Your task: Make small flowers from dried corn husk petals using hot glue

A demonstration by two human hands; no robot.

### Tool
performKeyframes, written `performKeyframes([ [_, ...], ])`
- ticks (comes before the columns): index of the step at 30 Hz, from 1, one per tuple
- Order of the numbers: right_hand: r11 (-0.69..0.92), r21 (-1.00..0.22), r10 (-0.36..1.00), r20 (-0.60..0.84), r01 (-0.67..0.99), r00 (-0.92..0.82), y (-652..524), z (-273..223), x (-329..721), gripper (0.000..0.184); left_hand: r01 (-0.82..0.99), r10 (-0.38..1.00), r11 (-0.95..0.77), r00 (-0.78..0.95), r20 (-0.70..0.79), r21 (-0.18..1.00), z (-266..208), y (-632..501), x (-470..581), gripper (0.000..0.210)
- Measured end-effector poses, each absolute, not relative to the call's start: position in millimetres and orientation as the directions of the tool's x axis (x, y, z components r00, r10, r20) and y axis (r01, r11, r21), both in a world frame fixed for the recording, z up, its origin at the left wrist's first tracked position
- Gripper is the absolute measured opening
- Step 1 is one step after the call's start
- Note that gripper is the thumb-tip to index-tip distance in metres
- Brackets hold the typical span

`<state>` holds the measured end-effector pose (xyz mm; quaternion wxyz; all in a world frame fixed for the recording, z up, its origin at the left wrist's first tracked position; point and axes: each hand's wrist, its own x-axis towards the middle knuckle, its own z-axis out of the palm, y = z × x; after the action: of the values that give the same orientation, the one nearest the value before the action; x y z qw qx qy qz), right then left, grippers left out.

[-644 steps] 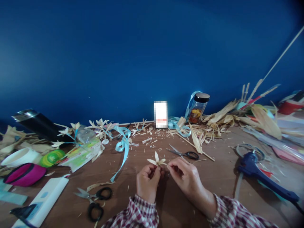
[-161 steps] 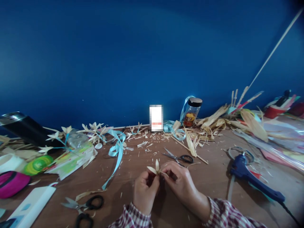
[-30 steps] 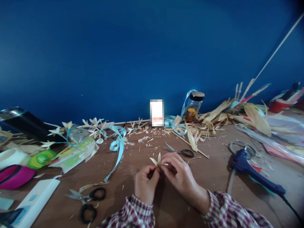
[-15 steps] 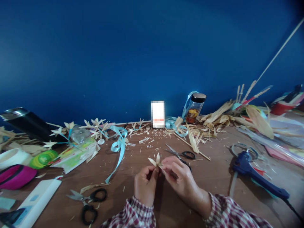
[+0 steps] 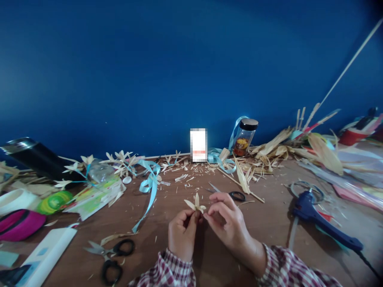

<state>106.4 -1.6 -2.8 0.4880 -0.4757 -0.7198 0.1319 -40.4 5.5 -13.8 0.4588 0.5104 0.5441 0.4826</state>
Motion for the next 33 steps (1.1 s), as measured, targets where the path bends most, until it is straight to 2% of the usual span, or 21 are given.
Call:
performKeyframes([
  [4,0.513,-0.637,0.829,0.542,0.575,-0.140,0,-4,107,0.014,0.100,0.999,0.018,-0.042,-0.013,0.995,-11,5,-40,0.016],
  [11,0.477,-0.692,0.851,0.517,0.542,-0.089,1,-8,107,0.024,0.098,0.999,0.039,-0.024,-0.037,0.994,-16,4,-41,0.017],
  [18,0.449,-0.744,0.880,0.464,0.495,-0.101,0,-8,106,0.017,0.136,1.000,0.019,0.021,-0.022,0.991,-16,3,-39,0.018],
  [22,0.465,-0.723,0.870,0.481,0.511,-0.111,1,-11,106,0.018,0.192,0.999,0.025,0.024,-0.030,0.981,-17,2,-39,0.020],
  [33,0.521,-0.659,0.826,0.548,0.542,-0.129,4,-11,105,0.021,0.182,1.000,0.013,-0.014,-0.011,0.983,-15,2,-38,0.019],
])
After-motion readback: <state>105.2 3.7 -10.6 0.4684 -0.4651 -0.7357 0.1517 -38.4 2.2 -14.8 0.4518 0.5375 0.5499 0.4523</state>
